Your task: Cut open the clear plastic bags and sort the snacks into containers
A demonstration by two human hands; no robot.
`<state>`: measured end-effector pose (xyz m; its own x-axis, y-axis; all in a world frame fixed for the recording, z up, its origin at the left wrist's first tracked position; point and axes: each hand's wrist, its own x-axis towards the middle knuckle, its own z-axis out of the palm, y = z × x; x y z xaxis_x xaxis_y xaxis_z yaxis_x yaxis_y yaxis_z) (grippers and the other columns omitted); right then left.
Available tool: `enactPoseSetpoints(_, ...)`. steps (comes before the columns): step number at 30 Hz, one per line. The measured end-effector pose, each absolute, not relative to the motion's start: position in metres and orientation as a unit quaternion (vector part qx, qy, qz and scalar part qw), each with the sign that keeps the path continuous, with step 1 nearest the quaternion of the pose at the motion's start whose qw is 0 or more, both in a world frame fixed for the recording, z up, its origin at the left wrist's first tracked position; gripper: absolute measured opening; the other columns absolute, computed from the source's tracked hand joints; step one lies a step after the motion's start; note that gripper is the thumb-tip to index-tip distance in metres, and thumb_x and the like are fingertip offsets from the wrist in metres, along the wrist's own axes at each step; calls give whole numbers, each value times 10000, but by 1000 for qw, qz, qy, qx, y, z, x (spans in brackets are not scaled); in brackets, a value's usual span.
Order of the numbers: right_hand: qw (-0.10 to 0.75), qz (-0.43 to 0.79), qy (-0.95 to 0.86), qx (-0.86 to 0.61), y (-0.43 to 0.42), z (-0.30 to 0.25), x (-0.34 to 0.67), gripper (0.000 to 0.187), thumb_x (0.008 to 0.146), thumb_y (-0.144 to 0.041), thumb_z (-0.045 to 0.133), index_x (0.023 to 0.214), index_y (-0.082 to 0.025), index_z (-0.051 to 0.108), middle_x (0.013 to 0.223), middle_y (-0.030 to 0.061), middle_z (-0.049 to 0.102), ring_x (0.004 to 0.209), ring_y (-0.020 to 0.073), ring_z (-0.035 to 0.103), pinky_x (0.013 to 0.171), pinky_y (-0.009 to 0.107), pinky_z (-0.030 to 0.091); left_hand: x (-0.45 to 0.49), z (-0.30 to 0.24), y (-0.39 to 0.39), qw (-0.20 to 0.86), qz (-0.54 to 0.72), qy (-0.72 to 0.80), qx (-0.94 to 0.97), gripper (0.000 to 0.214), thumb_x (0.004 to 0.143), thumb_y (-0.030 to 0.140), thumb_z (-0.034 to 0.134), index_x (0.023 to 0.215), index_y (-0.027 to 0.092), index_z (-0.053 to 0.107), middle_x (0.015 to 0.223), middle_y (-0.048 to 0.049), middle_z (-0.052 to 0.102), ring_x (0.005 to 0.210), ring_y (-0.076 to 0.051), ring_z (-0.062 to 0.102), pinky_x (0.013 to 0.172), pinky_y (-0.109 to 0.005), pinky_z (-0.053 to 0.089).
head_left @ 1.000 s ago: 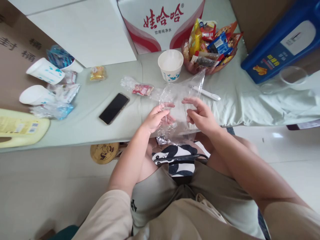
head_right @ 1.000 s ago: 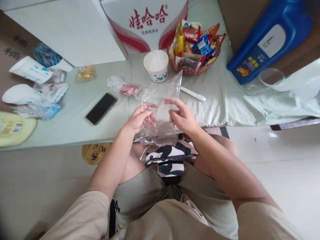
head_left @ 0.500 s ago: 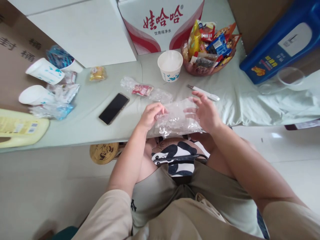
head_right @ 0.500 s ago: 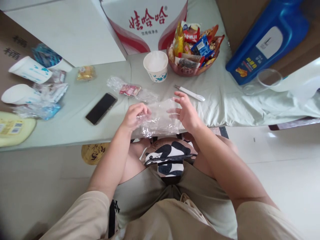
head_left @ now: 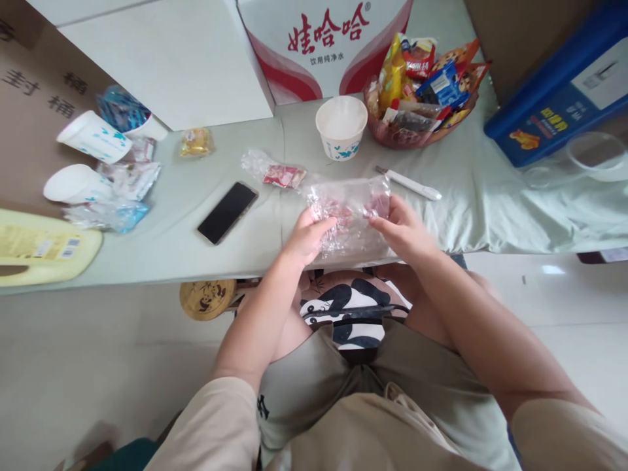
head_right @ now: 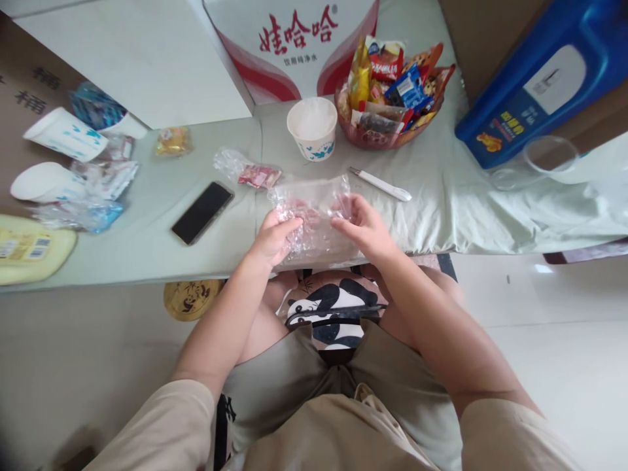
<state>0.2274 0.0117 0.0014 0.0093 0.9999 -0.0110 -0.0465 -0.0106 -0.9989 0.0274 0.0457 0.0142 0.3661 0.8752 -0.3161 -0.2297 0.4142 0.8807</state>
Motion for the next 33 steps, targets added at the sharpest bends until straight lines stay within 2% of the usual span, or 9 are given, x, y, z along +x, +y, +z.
enactPoseSetpoints(4, 435, 551, -507, -499, 20, 4, 224, 395, 834, -583, 711, 868, -218, 562, 733, -2, 648, 641, 130, 600, 610, 284, 494, 15, 14, 54, 700, 355, 452, 425, 458, 729, 372, 826, 1110, 206, 635, 789, -5, 728, 709, -178, 725, 678, -296, 585)
enactPoseSetpoints(7, 426, 575, -498, -490, 22, 8, 223, 375, 868, -579, 678, 974, -244, 548, 609, -51, 591, 507, 116, 532, 503, 263, 432, 5, 16, 56, 686, 273, 487, 467, 465, 794, 450, 792, 1154, 227, 598, 613, 58, 626, 454, -124, 601, 439, -224, 457)
enactPoseSetpoints(10, 462, 590, -468, -469, 23, 11, 224, 341, 866, -546, 659, 1057, -282, 559, 590, -69, 538, 478, 128, 489, 481, 282, 427, -2, 23, 57, 703, 282, 464, 459, 421, 754, 477, 810, 990, 218, 578, 571, 75, 576, 383, -94, 516, 381, -210, 386)
enactPoseSetpoints(17, 481, 631, -443, -419, 23, 18, 227, 487, 819, -705, 528, 737, -227, 569, 701, 34, 600, 603, 158, 545, 561, 322, 452, -3, 29, 66, 711, 370, 394, 449, 401, 729, 548, 715, 663, 185, 557, 612, 17, 544, 506, -97, 524, 472, -232, 410)
enactPoseSetpoints(20, 479, 583, -451, -477, 25, 12, 225, 423, 732, -560, 755, 909, -244, 535, 674, -41, 550, 567, 119, 472, 534, 270, 386, 2, 23, 69, 638, 384, 437, 505, 293, 676, 361, 809, 733, 195, 574, 657, 43, 542, 531, -75, 494, 506, -209, 388)
enactPoseSetpoints(23, 522, 527, -422, -521, 28, 6, 226, 559, 715, -426, 799, 1144, -284, 469, 694, -74, 533, 587, 134, 478, 561, 277, 407, 7, 18, 68, 496, 465, 507, 530, 293, 662, 203, 805, 854, 226, 585, 787, 40, 591, 640, -88, 549, 596, -212, 436)
enactPoseSetpoints(26, 568, 449, -419, -548, 28, 5, 229, 319, 806, -436, 714, 1002, -262, 533, 783, -17, 574, 707, 165, 539, 681, 326, 478, 17, 19, 60, 369, 523, 546, 541, 203, 762, 208, 758, 829, 229, 568, 776, 26, 576, 710, -110, 556, 679, -228, 456)
enactPoseSetpoints(29, 576, 407, -462, -537, 23, 9, 226, 210, 881, -426, 654, 860, -244, 551, 820, 14, 604, 771, 181, 554, 760, 350, 486, 33, 18, 51, 414, 492, 499, 581, 199, 829, 322, 767, 916, 233, 611, 869, -6, 648, 847, -140, 631, 816, -258, 499)
enactPoseSetpoints(33, 578, 442, -515, -454, 19, 10, 213, 254, 919, -476, 633, 882, -236, 556, 817, 4, 606, 749, 164, 560, 759, 340, 489, 60, 6, 48, 561, 452, 390, 574, 556, 776, 552, 812, 1206, 258, 617, 1218, -67, 706, 1161, -215, 673, 999, -320, 514)
